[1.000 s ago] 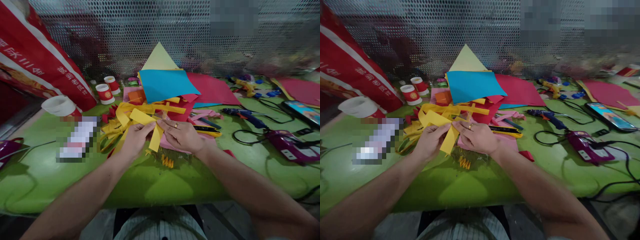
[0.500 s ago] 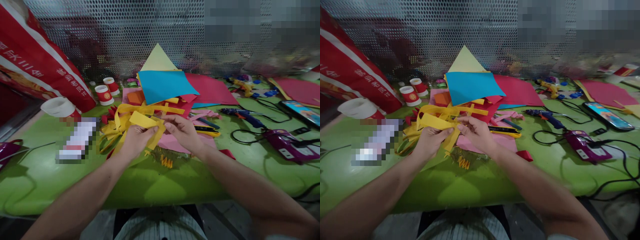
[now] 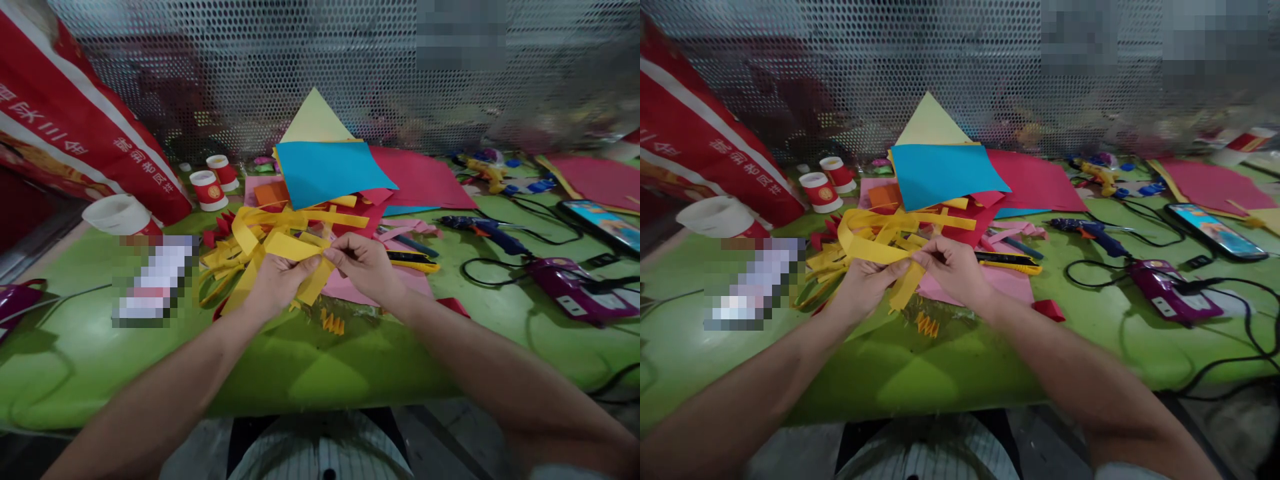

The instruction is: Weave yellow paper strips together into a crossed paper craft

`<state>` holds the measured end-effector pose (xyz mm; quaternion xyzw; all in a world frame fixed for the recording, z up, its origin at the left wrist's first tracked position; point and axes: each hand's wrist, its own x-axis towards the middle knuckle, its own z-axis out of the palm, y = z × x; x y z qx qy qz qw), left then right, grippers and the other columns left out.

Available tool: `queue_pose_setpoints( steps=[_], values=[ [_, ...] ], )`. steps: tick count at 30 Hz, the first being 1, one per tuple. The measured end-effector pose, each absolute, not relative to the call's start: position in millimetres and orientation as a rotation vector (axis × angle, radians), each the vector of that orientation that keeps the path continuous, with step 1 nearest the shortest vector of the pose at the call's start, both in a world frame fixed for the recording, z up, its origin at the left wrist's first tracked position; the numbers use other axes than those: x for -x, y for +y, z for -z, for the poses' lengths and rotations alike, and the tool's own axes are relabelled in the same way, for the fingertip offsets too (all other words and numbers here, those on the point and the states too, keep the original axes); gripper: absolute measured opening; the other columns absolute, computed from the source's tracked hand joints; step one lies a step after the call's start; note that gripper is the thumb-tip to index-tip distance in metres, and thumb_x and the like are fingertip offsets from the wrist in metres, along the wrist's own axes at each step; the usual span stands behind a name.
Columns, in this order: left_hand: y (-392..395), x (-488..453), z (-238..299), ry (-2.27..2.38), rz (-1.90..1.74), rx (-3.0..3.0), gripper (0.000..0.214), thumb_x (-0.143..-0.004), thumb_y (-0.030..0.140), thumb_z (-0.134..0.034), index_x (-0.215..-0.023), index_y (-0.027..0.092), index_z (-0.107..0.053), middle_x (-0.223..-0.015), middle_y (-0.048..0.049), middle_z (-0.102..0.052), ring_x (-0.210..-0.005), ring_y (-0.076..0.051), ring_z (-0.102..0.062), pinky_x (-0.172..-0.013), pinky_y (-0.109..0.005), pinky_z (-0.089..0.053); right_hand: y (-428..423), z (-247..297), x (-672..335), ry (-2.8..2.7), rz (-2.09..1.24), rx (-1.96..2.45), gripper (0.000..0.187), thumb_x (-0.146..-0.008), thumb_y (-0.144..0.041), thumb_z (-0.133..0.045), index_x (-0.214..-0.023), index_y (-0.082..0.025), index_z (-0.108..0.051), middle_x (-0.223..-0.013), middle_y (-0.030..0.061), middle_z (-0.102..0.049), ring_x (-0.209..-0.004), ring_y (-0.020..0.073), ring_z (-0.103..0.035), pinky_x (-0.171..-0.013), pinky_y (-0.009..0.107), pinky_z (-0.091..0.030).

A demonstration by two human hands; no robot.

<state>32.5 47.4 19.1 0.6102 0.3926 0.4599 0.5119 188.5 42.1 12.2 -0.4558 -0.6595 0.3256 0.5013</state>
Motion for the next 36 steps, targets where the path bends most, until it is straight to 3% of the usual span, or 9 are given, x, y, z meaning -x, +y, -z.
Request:
queue_pose_setpoints(
  steps=[6,12,17,26,33,36],
  values=[
    [47.6,-33.9,-15.7,0.913,-1.108,-1.457,0.012,-0.069,0.029,-0.066,-0.073,0.018,-0.063,-0.073,-0.0014,-0.066,-0.081,-0.019,-0.061,-0.077,-0.033,-0.049,40.4,-15.2,-189.3,-1.66,-0.664,1.085,0.017,-0.08,-0.029,-0.057,-0.068,-0.017,-0.054,-0.058,-0.002,-0.055,-0.052,0.0075,-0.046,-0.048,0.021,-0.035],
    [46.3,-32.1,-21.8,1.012,-1.079,-1.424,0.02,-0.069,0.03,-0.065,-0.084,0.018,-0.061,-0.075,-0.0019,-0.066,-0.067,-0.016,-0.062,-0.06,-0.028,-0.049,42.7,-17.2,-190.5,-1.533,-1.112,1.141,0.02,-0.08,-0.034,-0.055,-0.069,-0.018,-0.051,-0.045,-0.0069,-0.047,-0.038,0.006,-0.044,-0.041,0.02,-0.034],
    [41.6,-30.2,-27.0,1.132,-1.16,-1.694,0.007,-0.068,0.024,-0.063,-0.071,0.019,-0.058,-0.064,0.0017,-0.062,-0.056,-0.011,-0.056,-0.053,-0.022,-0.045,42.5,-18.2,-191.0,-1.456,-1.273,1.08,0.022,-0.078,-0.037,-0.057,-0.069,-0.017,-0.053,-0.044,-0.0067,-0.048,-0.037,0.0057,-0.045,-0.041,0.02,-0.035],
    [41.1,-25.7,-20.2,0.975,-1.145,-1.907,0.013,-0.07,0.018,-0.058,-0.076,0.02,-0.069,-0.078,-0.0033,-0.071,-0.066,-0.013,-0.063,-0.061,-0.023,-0.048,44.0,-25.4,-188.8,-1.272,-1.383,1.082,0.035,-0.058,-0.048,-0.071,-0.061,-0.017,-0.056,-0.054,-0.0034,-0.054,-0.046,0.006,-0.045,-0.042,0.02,-0.036],
    [40.6,-24.0,-25.1,0.996,-1.095,-1.925,0.015,-0.071,0.018,-0.056,-0.078,0.018,-0.07,-0.073,-0.0037,-0.071,-0.06,-0.012,-0.061,-0.057,-0.022,-0.047,45.6,-19.7,-193.8,-1.296,-1.46,1.009,0.032,-0.067,-0.048,-0.066,-0.064,-0.017,-0.058,-0.051,-0.005,-0.049,-0.045,0.0054,-0.041,-0.044,0.02,-0.033],
    [41.0,-25.1,-24.8,1.0,-1.097,-1.877,0.015,-0.071,0.018,-0.056,-0.077,0.018,-0.069,-0.073,-0.0035,-0.071,-0.061,-0.012,-0.061,-0.059,-0.023,-0.048,44.8,-22.1,-192.3,-1.344,-1.38,1.05,0.037,-0.063,-0.052,-0.069,-0.064,-0.017,-0.058,-0.052,-0.0052,-0.047,-0.046,0.0052,-0.038,-0.043,0.02,-0.03]
  ],
)
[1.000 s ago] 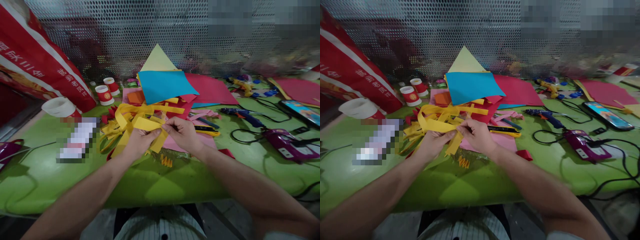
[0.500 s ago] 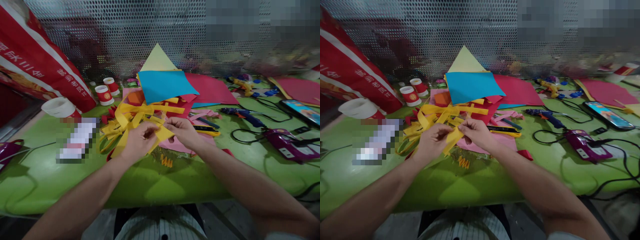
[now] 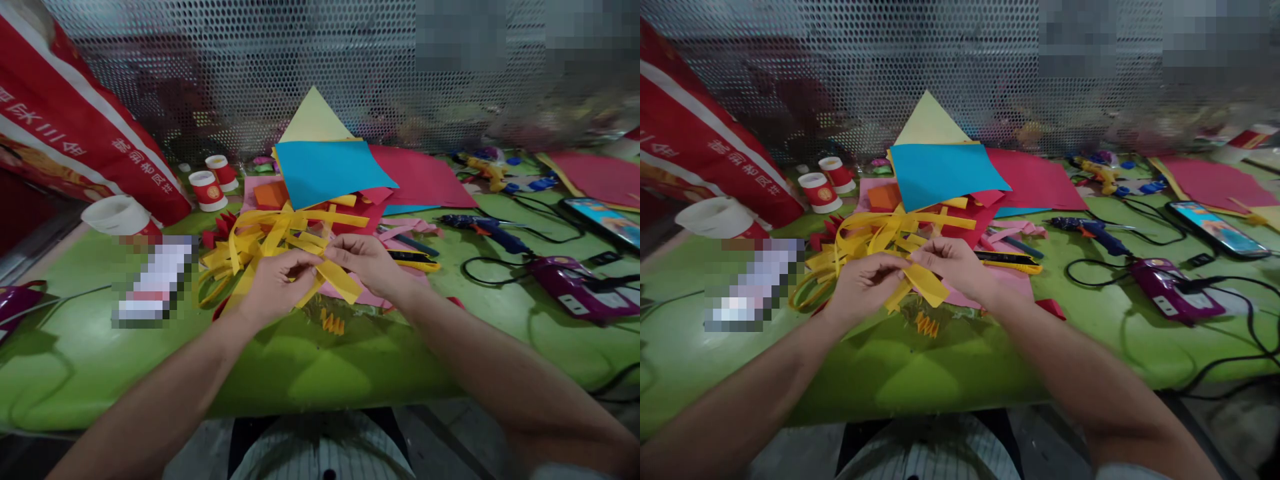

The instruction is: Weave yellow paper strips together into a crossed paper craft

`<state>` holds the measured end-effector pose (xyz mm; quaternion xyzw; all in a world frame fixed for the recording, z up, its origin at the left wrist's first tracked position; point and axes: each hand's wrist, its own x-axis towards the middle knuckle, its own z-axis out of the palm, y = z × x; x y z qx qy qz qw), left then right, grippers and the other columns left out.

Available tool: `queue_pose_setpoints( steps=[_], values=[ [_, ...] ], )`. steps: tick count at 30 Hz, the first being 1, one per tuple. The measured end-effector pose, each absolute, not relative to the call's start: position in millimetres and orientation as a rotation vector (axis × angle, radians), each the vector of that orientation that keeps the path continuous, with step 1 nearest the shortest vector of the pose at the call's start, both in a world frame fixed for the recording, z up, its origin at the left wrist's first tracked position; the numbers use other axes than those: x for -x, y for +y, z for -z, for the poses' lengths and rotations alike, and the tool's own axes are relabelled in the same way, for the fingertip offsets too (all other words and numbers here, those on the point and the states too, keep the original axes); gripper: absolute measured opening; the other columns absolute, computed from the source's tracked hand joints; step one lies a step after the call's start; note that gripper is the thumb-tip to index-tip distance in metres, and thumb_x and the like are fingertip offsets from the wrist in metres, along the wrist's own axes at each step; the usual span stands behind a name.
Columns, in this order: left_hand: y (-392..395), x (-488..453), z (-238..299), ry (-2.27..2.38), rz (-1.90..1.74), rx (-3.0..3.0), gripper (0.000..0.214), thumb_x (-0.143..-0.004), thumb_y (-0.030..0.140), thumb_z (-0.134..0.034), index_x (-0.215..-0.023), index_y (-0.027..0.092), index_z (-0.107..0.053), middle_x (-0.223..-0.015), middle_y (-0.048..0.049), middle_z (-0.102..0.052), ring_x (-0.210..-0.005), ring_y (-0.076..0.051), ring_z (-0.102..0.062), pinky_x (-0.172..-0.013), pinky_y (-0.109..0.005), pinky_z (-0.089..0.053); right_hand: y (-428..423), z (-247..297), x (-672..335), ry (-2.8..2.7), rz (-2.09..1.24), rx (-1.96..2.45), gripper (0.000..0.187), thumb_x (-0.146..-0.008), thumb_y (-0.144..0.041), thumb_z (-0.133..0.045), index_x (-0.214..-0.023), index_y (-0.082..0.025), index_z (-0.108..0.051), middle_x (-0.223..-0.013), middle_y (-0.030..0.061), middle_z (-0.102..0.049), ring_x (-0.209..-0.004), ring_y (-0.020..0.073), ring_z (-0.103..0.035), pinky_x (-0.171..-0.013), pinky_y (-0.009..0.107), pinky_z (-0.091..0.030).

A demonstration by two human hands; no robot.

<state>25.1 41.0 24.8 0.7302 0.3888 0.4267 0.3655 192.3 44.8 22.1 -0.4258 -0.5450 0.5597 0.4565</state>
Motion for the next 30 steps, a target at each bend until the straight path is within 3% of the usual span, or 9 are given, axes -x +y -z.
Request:
queue_pose_setpoints(
  steps=[3,11,17,22,26,30],
  values=[
    [40.7,-24.5,-25.9,1.017,-1.085,-1.841,0.015,-0.07,0.019,-0.057,-0.078,0.019,-0.069,-0.073,-0.0034,-0.07,-0.061,-0.013,-0.061,-0.058,-0.024,-0.047,44.2,-25.5,-190.1,-1.39,-1.307,1.11,0.041,-0.059,-0.056,-0.069,-0.064,-0.016,-0.058,-0.053,-0.0046,-0.048,-0.047,0.0052,-0.036,-0.043,0.021,-0.029],
    [42.0,-24.7,-28.7,0.986,-1.044,-1.762,0.011,-0.073,0.028,-0.059,-0.075,0.019,-0.065,-0.069,-0.0019,-0.067,-0.059,-0.013,-0.058,-0.055,-0.023,-0.046,44.1,-20.9,-190.5,-1.53,-1.142,1.104,0.036,-0.07,-0.052,-0.061,-0.064,-0.016,-0.057,-0.056,-0.0035,-0.047,-0.051,0.0062,-0.036,-0.046,0.021,-0.029],
    [44.9,-25.9,-27.3,1.061,-0.951,-1.788,0.019,-0.076,0.027,-0.057,-0.092,0.018,-0.058,-0.073,-0.0024,-0.068,-0.066,-0.014,-0.063,-0.058,-0.023,-0.045,45.2,-17.4,-195.0,-1.623,-1.104,1.12,0.03,-0.076,-0.045,-0.057,-0.069,-0.016,-0.058,-0.057,-0.0038,-0.044,-0.05,0.0062,-0.035,-0.045,0.021,-0.028],
    [44.3,-25.8,-31.0,1.082,-0.914,-1.834,0.024,-0.076,0.028,-0.056,-0.098,0.018,-0.061,-0.071,-0.0013,-0.068,-0.063,-0.015,-0.061,-0.058,-0.024,-0.043,45.1,-17.5,-196.8,-1.732,-0.959,1.094,0.024,-0.081,-0.038,-0.053,-0.071,-0.016,-0.059,-0.06,-0.0018,-0.051,-0.053,0.0078,-0.04,-0.049,0.021,-0.032],
    [46.4,-26.5,-34.6,1.035,-0.772,-1.932,0.009,-0.074,0.025,-0.056,-0.069,0.02,-0.063,-0.055,0.0048,-0.053,-0.051,-0.01,-0.048,-0.05,-0.022,-0.034,43.5,-21.7,-197.1,-1.93,-0.779,1.104,0.018,-0.081,-0.027,-0.052,-0.069,-0.017,-0.06,-0.063,0.0002,-0.059,-0.058,0.0099,-0.05,-0.055,0.023,-0.038],
    [48.9,-26.9,-33.3,1.047,-0.695,-1.779,0.027,-0.073,0.028,-0.058,-0.049,0.018,-0.05,-0.045,0.0062,-0.035,-0.042,-0.007,-0.033,-0.044,-0.021,-0.027,43.1,-24.0,-200.0,-2.02,-0.59,1.118,0.015,-0.082,-0.026,-0.053,-0.075,-0.019,-0.063,-0.068,0.0016,-0.065,-0.06,0.0121,-0.056,-0.056,0.025,-0.042]
  ],
)
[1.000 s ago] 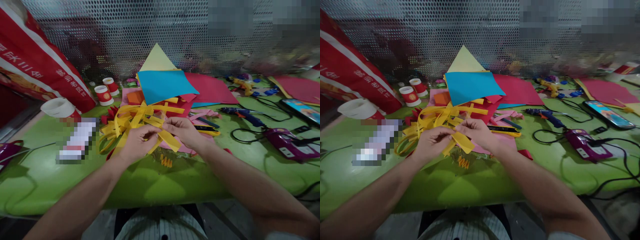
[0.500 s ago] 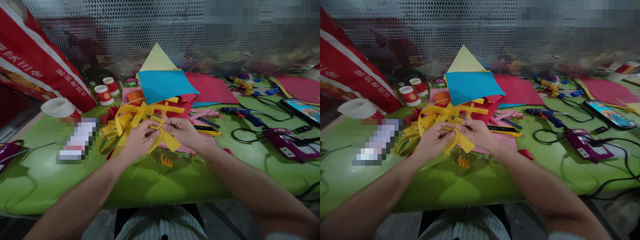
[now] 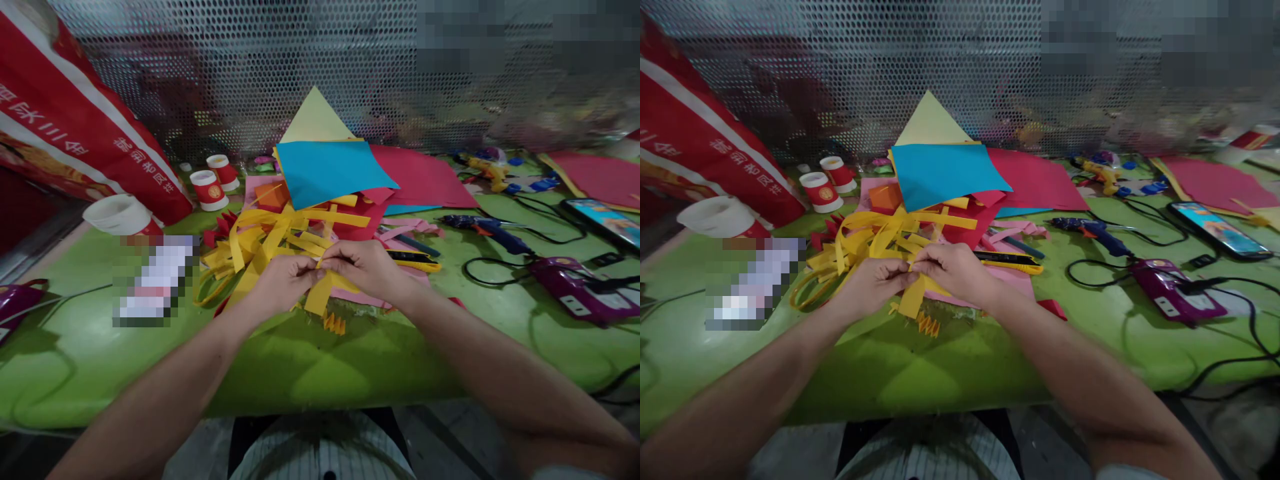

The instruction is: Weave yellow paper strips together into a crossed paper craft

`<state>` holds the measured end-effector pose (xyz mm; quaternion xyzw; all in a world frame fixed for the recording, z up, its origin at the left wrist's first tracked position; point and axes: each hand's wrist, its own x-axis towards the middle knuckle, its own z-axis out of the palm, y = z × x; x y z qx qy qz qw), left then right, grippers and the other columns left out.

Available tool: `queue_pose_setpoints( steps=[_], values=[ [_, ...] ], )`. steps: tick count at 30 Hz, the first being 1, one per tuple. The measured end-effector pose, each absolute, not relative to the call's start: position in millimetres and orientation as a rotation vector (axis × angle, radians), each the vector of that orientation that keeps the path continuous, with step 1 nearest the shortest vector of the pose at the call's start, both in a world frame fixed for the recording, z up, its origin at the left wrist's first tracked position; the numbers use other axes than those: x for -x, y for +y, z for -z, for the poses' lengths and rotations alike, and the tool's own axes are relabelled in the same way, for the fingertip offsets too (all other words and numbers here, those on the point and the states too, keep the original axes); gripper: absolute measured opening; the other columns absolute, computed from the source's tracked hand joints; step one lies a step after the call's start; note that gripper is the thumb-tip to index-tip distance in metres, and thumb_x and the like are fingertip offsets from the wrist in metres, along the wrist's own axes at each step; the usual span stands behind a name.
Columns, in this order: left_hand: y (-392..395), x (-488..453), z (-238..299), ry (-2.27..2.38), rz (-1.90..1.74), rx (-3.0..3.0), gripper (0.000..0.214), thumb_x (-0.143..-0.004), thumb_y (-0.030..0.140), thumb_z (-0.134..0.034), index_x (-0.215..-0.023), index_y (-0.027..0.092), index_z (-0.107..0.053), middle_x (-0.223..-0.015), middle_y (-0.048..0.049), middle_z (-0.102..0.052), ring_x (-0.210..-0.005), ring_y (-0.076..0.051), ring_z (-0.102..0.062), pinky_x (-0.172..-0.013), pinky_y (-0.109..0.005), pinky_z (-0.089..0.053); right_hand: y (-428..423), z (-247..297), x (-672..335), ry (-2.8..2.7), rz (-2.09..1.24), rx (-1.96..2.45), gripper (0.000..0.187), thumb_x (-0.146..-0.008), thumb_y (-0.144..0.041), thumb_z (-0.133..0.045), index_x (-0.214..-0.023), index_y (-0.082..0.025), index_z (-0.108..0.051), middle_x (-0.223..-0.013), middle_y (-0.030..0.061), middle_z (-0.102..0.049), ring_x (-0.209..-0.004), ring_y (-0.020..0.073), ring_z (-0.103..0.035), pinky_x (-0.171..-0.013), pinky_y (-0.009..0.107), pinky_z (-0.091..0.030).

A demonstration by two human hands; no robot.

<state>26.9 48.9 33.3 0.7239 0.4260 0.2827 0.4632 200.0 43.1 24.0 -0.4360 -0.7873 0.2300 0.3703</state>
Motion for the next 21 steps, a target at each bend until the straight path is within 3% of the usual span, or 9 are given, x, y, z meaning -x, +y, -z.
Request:
queue_pose_setpoints(
  steps=[3,6,10,14,17,21],
  values=[
    [50.0,-28.1,-29.7,1.041,-0.826,-1.391,0.025,-0.068,0.032,-0.064,-0.053,0.018,-0.051,-0.049,0.0049,-0.043,-0.044,-0.007,-0.04,-0.046,-0.022,-0.036,44.9,-22.3,-204.3,-2.004,-0.194,1.018,0.018,-0.085,-0.021,-0.046,-0.088,-0.021,-0.063,-0.088,0.0059,-0.067,-0.08,0.017,-0.061,-0.069,0.03,-0.047],
    [50.5,-29.8,-26.8,0.997,-0.934,-1.077,0.021,-0.062,0.031,-0.07,-0.058,0.017,-0.055,-0.055,0.0035,-0.053,-0.048,-0.009,-0.05,-0.052,-0.024,-0.045,46.9,-20.0,-206.5,-2.109,0.236,0.789,0.022,-0.08,-0.011,-0.046,-0.088,-0.022,-0.063,-0.102,0.0068,-0.064,-0.103,0.0216,-0.055,-0.087,0.04,-0.043],
    [49.8,-31.6,-24.7,0.96,-0.988,-0.957,0.017,-0.058,0.026,-0.074,-0.059,0.017,-0.059,-0.053,0.0043,-0.057,-0.047,-0.008,-0.052,-0.05,-0.021,-0.045,47.0,-17.4,-203.4,-2.177,0.515,0.729,0.016,-0.08,-0.013,-0.051,-0.081,-0.022,-0.064,-0.088,0.0041,-0.065,-0.094,0.0207,-0.055,-0.082,0.038,-0.04],
    [47.9,-32.7,-24.4,0.934,-1.029,-0.951,0.017,-0.059,0.026,-0.074,-0.059,0.017,-0.06,-0.053,0.003,-0.059,-0.05,-0.01,-0.057,-0.056,-0.025,-0.05,46.1,-15.0,-199.6,-2.107,0.39,0.83,0.016,-0.084,-0.019,-0.052,-0.072,-0.022,-0.063,-0.073,0.0032,-0.064,-0.079,0.018,-0.053,-0.069,0.033,-0.036],
    [45.7,-33.4,-24.8,0.904,-1.013,-1.007,0.016,-0.064,0.03,-0.07,-0.064,0.016,-0.062,-0.059,-0.0004,-0.064,-0.058,-0.014,-0.063,-0.062,-0.029,-0.052,45.3,-14.7,-197.3,-2.035,0.123,0.994,0.02,-0.083,-0.03,-0.055,-0.067,-0.02,-0.061,-0.069,0.004,-0.062,-0.072,0.0176,-0.053,-0.068,0.033,-0.036],
    [42.4,-34.3,-25.0,0.909,-1.009,-1.108,0.016,-0.068,0.031,-0.066,-0.067,0.016,-0.061,-0.066,-0.002,-0.067,-0.066,-0.016,-0.066,-0.065,-0.029,-0.052,44.4,-17.2,-193.4,-1.885,-0.28,1.212,0.021,-0.078,-0.03,-0.062,-0.061,-0.019,-0.055,-0.059,0.0004,-0.058,-0.057,0.0133,-0.049,-0.06,0.029,-0.036]
  ],
)
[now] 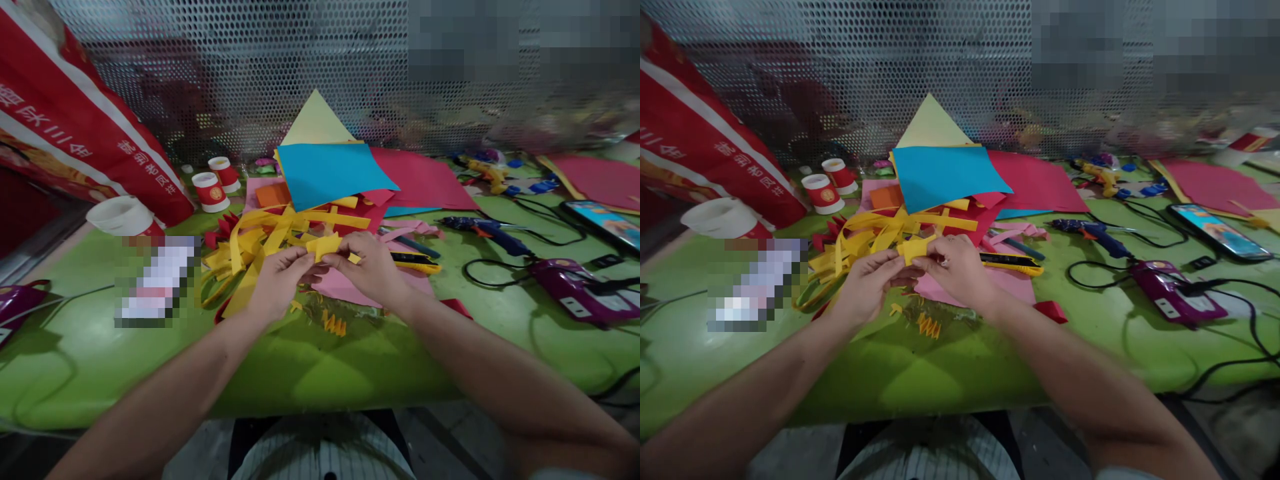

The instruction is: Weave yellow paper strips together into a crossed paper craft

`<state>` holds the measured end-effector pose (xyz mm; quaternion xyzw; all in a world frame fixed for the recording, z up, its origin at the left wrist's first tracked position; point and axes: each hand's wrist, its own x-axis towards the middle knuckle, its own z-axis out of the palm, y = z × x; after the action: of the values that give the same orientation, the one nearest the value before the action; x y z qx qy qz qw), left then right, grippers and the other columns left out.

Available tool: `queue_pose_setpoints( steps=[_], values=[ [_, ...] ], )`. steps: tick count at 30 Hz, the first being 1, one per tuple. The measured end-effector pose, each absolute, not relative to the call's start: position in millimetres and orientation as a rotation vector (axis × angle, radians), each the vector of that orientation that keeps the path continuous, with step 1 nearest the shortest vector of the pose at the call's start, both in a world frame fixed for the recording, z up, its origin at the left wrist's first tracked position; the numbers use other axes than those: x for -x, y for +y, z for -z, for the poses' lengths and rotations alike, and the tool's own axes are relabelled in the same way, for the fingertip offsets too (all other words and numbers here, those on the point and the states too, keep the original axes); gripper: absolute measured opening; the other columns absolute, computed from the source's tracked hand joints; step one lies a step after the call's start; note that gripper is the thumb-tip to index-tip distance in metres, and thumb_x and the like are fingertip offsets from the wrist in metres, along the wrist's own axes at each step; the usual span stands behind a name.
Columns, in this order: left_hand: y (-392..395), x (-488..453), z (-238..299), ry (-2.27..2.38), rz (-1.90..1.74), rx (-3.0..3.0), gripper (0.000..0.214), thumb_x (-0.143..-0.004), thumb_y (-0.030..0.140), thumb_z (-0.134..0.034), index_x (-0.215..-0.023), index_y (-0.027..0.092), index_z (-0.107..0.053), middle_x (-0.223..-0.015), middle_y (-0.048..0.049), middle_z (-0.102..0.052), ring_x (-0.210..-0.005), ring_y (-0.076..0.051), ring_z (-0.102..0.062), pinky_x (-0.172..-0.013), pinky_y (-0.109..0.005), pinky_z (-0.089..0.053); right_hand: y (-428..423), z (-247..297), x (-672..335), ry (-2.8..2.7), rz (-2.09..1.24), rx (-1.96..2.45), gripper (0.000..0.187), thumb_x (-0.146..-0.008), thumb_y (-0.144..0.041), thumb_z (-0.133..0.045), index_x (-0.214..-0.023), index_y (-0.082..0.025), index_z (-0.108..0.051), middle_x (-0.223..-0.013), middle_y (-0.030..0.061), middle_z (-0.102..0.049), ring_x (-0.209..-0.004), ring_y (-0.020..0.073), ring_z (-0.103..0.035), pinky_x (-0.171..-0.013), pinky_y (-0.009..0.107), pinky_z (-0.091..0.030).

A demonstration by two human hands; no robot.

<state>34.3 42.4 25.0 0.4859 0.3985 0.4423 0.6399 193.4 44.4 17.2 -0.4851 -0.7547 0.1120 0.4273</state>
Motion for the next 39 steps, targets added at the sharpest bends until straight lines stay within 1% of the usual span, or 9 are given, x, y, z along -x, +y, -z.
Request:
queue_pose_setpoints(
  steps=[5,14,18,22,25,28,31,34,39],
  values=[
    [39.1,-34.2,-25.6,0.945,-0.991,-1.257,0.015,-0.074,0.03,-0.061,-0.07,0.016,-0.06,-0.07,-0.0011,-0.065,-0.073,-0.016,-0.065,-0.067,-0.028,-0.052,44.5,-19.3,-190.7,-1.744,-0.563,1.301,0.02,-0.075,-0.028,-0.062,-0.061,-0.018,-0.052,-0.054,-0.0029,-0.055,-0.051,0.0095,-0.045,-0.051,0.024,-0.032],
    [40.1,-34.6,-20.5,0.983,-1.017,-1.45,0.021,-0.072,0.034,-0.064,-0.067,0.016,-0.056,-0.062,0.0019,-0.059,-0.059,-0.01,-0.056,-0.057,-0.022,-0.046,42.2,-20.8,-189.2,-1.756,-0.559,1.353,0.019,-0.075,-0.027,-0.061,-0.061,-0.019,-0.051,-0.055,-0.0019,-0.056,-0.05,0.0103,-0.046,-0.051,0.025,-0.034],
    [42.7,-34.1,-20.7,0.99,-1.006,-1.518,0.027,-0.071,0.036,-0.066,-0.061,0.017,-0.049,-0.06,0.0012,-0.06,-0.058,-0.01,-0.057,-0.054,-0.022,-0.045,42.4,-21.3,-191.3,-1.744,-0.228,1.327,0.018,-0.071,-0.036,-0.067,-0.072,-0.02,-0.057,-0.081,0.0055,-0.064,-0.081,0.0214,-0.057,-0.073,0.036,-0.042],
    [44.5,-30.8,-23.8,0.905,-0.929,-1.519,0.026,-0.073,0.04,-0.064,-0.067,0.017,-0.054,-0.068,-0.0013,-0.065,-0.064,-0.013,-0.062,-0.061,-0.026,-0.051,46.1,-22.4,-197.7,-1.779,-0.034,1.303,0.035,-0.066,-0.047,-0.07,-0.09,-0.023,-0.063,-0.118,0.0101,-0.057,-0.118,0.0313,-0.043,-0.093,0.048,-0.032],
    [47.2,-26.3,-25.5,0.893,-0.855,-1.559,0.026,-0.074,0.042,-0.063,-0.074,0.016,-0.059,-0.072,-0.0035,-0.068,-0.068,-0.015,-0.064,-0.064,-0.028,-0.052,48.7,-23.7,-201.7,-1.865,-0.136,1.288,0.026,-0.067,-0.048,-0.07,-0.075,-0.023,-0.064,-0.107,0.0066,-0.063,-0.109,0.029,-0.05,-0.091,0.047,-0.032],
    [51.1,-21.4,-26.0,0.888,-0.803,-1.589,0.026,-0.075,0.041,-0.062,-0.075,0.016,-0.061,-0.072,-0.004,-0.068,-0.069,-0.015,-0.064,-0.066,-0.028,-0.052,49.1,-25.7,-203.1,-1.872,-0.348,1.26,0.027,-0.071,-0.045,-0.067,-0.063,-0.02,-0.062,-0.08,0.0043,-0.066,-0.084,0.0211,-0.057,-0.079,0.039,-0.036],
    [53.4,-19.4,-26.1,0.906,-0.791,-1.563,0.024,-0.075,0.04,-0.062,-0.075,0.016,-0.063,-0.07,-0.0029,-0.067,-0.069,-0.015,-0.064,-0.067,-0.028,-0.051,47.7,-26.6,-202.2,-1.864,-0.637,1.215,0.033,-0.076,-0.044,-0.062,-0.057,-0.017,-0.058,-0.056,-0.0002,-0.055,-0.059,0.012,-0.048,-0.059,0.028,-0.035],
    [52.2,-21.7,-25.8,0.954,-0.824,-1.547,0.024,-0.073,0.039,-0.064,-0.076,0.015,-0.064,-0.07,-0.0025,-0.067,-0.067,-0.015,-0.064,-0.064,-0.027,-0.05,45.6,-24.0,-199.1,-1.761,-0.778,1.222,0.033,-0.076,-0.042,-0.061,-0.057,-0.015,-0.056,-0.053,-0.0017,-0.05,-0.053,0.0092,-0.042,-0.051,0.025,-0.03],
    [49.7,-26.9,-25.0,1.013,-0.928,-1.504,0.02,-0.069,0.033,-0.069,-0.075,0.015,-0.065,-0.068,-0.0011,-0.067,-0.061,-0.012,-0.061,-0.059,-0.023,-0.048,42.8,-19.2,-194.6,-1.612,-0.869,1.2,0.03,-0.074,-0.041,-0.063,-0.059,-0.016,-0.056,-0.054,-0.0022,-0.05,-0.055,0.0095,-0.042,-0.054,0.025,-0.033]
  ],
)
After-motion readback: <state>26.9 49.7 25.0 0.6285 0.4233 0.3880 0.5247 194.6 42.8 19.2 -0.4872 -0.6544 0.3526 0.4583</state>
